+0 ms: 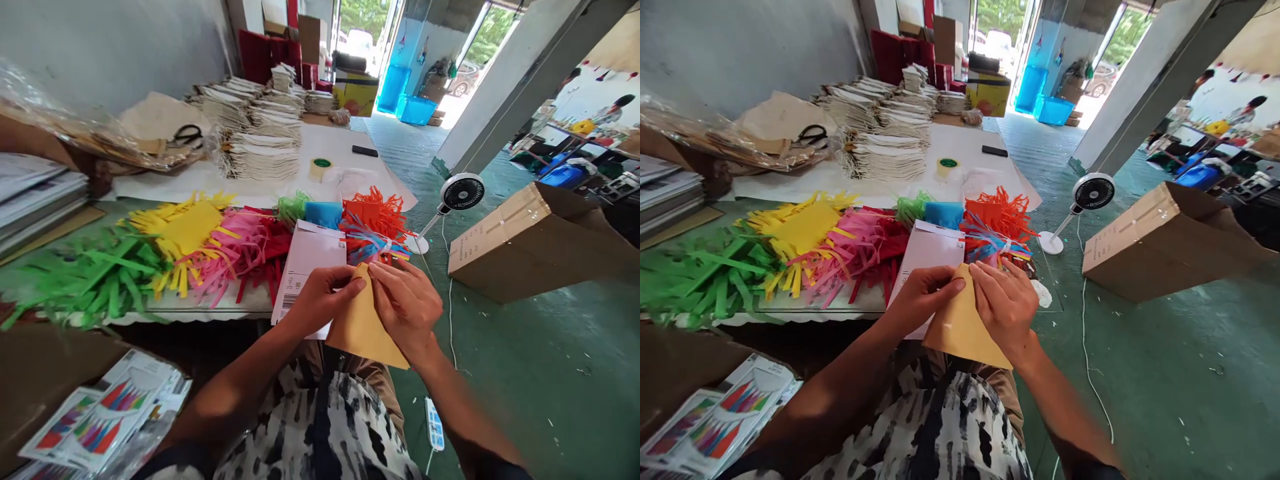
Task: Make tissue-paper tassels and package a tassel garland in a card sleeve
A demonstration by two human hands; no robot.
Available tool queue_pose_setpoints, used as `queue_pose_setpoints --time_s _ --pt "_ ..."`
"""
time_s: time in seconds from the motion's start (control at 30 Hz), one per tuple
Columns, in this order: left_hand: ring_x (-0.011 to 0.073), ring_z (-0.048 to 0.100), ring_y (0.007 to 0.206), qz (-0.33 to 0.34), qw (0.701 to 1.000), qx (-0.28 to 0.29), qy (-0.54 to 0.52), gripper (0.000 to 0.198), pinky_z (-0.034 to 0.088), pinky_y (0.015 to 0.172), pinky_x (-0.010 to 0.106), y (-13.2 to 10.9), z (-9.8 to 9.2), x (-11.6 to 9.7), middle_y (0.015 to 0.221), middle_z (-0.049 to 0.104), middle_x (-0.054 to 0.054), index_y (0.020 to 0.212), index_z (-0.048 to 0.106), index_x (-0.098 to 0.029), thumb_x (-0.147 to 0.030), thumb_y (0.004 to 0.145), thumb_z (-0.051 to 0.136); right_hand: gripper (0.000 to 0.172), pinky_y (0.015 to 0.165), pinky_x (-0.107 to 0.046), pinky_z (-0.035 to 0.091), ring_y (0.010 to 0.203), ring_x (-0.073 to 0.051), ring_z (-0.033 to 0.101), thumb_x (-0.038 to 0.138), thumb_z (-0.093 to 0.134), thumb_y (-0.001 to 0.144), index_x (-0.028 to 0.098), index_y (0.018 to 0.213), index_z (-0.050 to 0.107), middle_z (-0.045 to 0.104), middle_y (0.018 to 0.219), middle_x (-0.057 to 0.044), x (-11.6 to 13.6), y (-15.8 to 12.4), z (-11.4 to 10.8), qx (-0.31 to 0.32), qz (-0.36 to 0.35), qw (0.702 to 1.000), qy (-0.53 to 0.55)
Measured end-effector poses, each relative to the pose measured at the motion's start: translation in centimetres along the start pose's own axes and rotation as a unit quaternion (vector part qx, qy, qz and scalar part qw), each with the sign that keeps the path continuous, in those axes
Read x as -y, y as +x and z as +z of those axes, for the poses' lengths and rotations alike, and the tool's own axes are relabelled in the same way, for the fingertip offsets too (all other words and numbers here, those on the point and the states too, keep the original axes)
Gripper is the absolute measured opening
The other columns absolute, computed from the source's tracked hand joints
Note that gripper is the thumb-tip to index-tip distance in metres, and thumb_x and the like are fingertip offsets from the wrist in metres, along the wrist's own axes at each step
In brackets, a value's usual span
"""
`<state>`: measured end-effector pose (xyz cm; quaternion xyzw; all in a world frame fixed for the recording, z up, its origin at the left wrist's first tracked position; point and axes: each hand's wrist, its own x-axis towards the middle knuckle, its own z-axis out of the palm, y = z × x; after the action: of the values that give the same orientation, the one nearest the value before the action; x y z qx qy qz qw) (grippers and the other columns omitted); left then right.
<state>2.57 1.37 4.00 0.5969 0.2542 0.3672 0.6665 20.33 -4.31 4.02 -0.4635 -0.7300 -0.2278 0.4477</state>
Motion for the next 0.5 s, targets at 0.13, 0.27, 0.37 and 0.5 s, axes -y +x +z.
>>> queue_pose_setpoints --time_s 0.13,0.27,0.37,0.5 --pt "0.0193 0.07 0.09 -0.07 0.993 0.016 -0.089 0.043 0.053 0.084 0.028 -0.2 -1.5 0.9 0.098 0.079 0.005 0.107 0.083 -0.018 -0.048 0.077 0.089 0.032 0.109 -0.047 0.059 0.108 -0.023 0.079 0.006 0.072 0.092 0.022 0.12 0.071 0.081 0.12 -0.012 -0.1 -0.4 1.3 0.016 -0.038 0.999 -0.026" --pt "0.0156 0.068 0.078 -0.101 0.99 -0.024 -0.095 0.041 0.052 0.074 0.026 0.3 -3.7 1.4 0.088 0.078 0.005 0.094 0.083 -0.016 -0.047 0.071 0.093 0.031 0.102 -0.049 0.062 0.111 -0.026 0.075 0.008 0.078 0.087 0.023 0.113 0.072 0.078 0.121 -0.012 0.0 0.1 2.5 -0.002 -0.036 0.999 0.0" --pt "0.0138 0.066 0.077 -0.06 0.997 -0.042 -0.032 0.033 0.05 0.073 0.024 0.4 -4.7 0.6 0.087 0.078 0.004 0.091 0.082 -0.015 -0.044 0.075 0.091 0.032 0.096 -0.046 0.062 0.103 -0.024 0.074 0.006 0.08 0.085 0.023 0.111 0.072 0.078 0.113 -0.011 0.1 1.1 3.2 -0.02 -0.058 0.998 0.018" --pt "0.018 0.07 0.091 -0.037 0.999 0.021 0.004 0.042 0.054 0.079 0.026 0.3 -5.4 -0.5 0.102 0.078 0.005 0.111 0.08 -0.019 -0.041 0.077 0.09 0.03 0.088 -0.042 0.06 0.097 -0.024 0.073 0.007 0.078 0.086 0.02 0.113 0.072 0.079 0.105 -0.01 -0.2 2.2 4.6 -0.018 -0.088 0.996 -0.004"
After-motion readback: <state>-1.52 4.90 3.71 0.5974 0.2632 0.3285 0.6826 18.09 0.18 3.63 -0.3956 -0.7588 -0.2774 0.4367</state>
